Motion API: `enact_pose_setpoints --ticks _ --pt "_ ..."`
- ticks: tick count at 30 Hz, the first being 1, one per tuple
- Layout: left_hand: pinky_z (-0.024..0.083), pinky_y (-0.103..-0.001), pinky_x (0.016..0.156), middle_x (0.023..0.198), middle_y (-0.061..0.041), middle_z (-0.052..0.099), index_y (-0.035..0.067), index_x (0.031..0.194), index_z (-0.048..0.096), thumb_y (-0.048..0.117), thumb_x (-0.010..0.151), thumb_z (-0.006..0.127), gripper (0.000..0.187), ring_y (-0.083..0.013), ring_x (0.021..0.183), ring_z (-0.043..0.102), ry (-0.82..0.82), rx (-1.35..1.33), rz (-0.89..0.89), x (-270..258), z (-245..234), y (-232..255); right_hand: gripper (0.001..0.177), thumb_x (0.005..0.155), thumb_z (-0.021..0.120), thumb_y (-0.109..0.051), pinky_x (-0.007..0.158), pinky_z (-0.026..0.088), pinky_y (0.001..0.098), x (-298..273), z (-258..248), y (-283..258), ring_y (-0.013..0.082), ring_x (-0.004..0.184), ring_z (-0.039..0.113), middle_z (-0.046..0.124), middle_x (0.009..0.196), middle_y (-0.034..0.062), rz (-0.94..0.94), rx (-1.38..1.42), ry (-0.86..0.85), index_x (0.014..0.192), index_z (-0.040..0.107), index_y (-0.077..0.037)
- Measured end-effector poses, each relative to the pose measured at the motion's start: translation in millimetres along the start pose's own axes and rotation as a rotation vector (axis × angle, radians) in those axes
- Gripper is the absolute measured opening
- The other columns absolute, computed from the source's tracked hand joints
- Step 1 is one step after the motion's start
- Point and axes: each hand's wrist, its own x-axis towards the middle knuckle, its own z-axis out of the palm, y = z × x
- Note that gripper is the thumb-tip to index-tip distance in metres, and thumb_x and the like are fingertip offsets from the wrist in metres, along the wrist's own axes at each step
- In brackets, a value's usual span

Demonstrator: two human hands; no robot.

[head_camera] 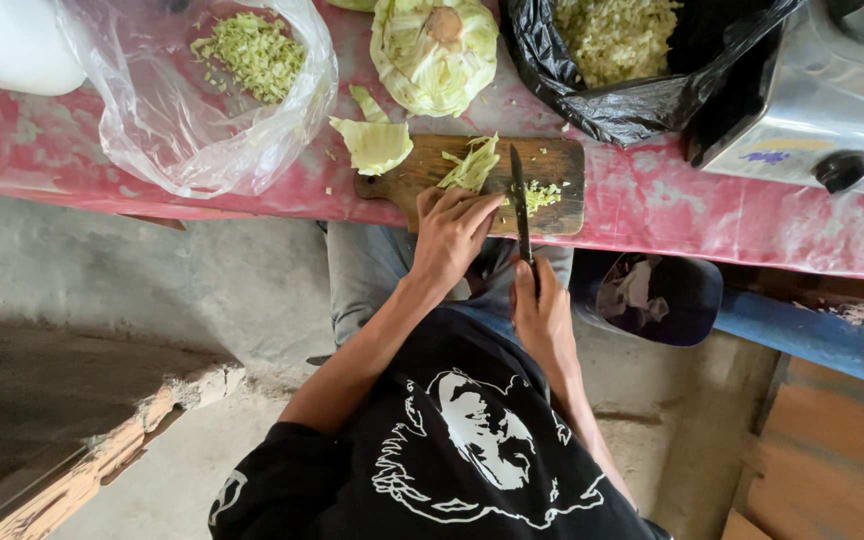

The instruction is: The person chops a cabbage into small pieces on a wooden cutting board using a knife.

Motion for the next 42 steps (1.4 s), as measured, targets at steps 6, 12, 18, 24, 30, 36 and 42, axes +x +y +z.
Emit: enact_pose_setpoints --ticks 6,12,18,24,30,36,42 --pt "0.044 -0.04 0.093 0.097 0.0 0.076 0.013 0.111 0.073 0.008 0.09 0.08 0.023 -0.0177 0.096 0.068 0.008 -0.025 -0.026 0.7 1.8 -2.8 0.032 0.109 0.048 -0.028 0.048 0.04 0.0319 -4.1 3.1 3.2 0.0124 0.051 0.049 0.052 0.062 0.0037 -0.101 -0.04 -0.002 0.113 0.064 -0.001" --pt "0.043 -0.042 0.093 0.096 0.0 0.076 0.014 0.111 0.074 0.008 0.09 0.08 0.023 -0.0179 0.096 0.068 -0.042 -0.042 -0.024 0.8 -0.6 -6.6 0.033 0.108 0.048 -0.029 0.046 0.042 0.0311 -2.1 6.1 2.2 0.0105 0.051 0.051 0.055 0.064 0.002 -0.033 -0.004 -0.005 0.116 0.063 -0.002" --pt "0.042 -0.041 0.095 0.099 0.003 0.078 0.015 0.11 0.076 0.009 0.09 0.079 0.022 -0.0146 0.096 0.068 -0.027 -0.019 -0.014 -0.6 3.8 -8.4 0.033 0.109 0.047 -0.029 0.046 0.039 0.033 -5.7 1.5 3.0 0.0128 0.05 0.05 0.053 0.061 0.0034 0.021 -0.039 -0.016 0.114 0.063 -0.001" --pt "0.043 -0.041 0.095 0.095 0.004 0.077 0.016 0.109 0.077 0.009 0.09 0.08 0.021 -0.0141 0.094 0.068 -0.037 -0.023 -0.032 1.1 3.4 -8.1 0.032 0.109 0.046 -0.026 0.05 0.043 0.0341 1.9 10.4 19.2 0.0145 0.052 0.052 0.055 0.062 0.0046 -0.16 -0.061 0.022 0.115 0.064 0.0" --pt "0.042 -0.042 0.095 0.098 0.002 0.077 0.015 0.112 0.076 0.009 0.088 0.08 0.025 -0.0155 0.096 0.068 -0.045 -0.039 -0.033 2.8 -4.6 -5.1 0.03 0.109 0.048 -0.024 0.051 0.043 0.0342 13.1 13.8 15.0 0.0152 0.053 0.054 0.056 0.062 0.0059 -0.141 -0.081 0.074 0.113 0.065 0.0" --pt "0.042 -0.041 0.095 0.099 0.002 0.077 0.015 0.108 0.074 0.009 0.087 0.079 0.022 -0.0169 0.098 0.068 -0.036 -0.07 -0.033 1.4 -4.0 -8.1 0.029 0.108 0.047 -0.025 0.047 0.042 0.0356 -1.2 10.2 2.7 0.0146 0.049 0.051 0.054 0.061 0.0056 0.006 -0.043 0.011 0.113 0.063 -0.001" --pt "0.042 -0.041 0.095 0.092 0.002 0.075 0.015 0.107 0.075 0.011 0.089 0.08 0.019 -0.0164 0.094 0.067 -0.058 -0.065 -0.035 -1.1 -1.5 -11.0 0.027 0.11 0.048 -0.023 0.05 0.041 0.0354 6.0 20.6 18.2 0.014 0.05 0.053 0.057 0.062 0.0042 -0.185 -0.089 0.03 0.112 0.063 0.0"
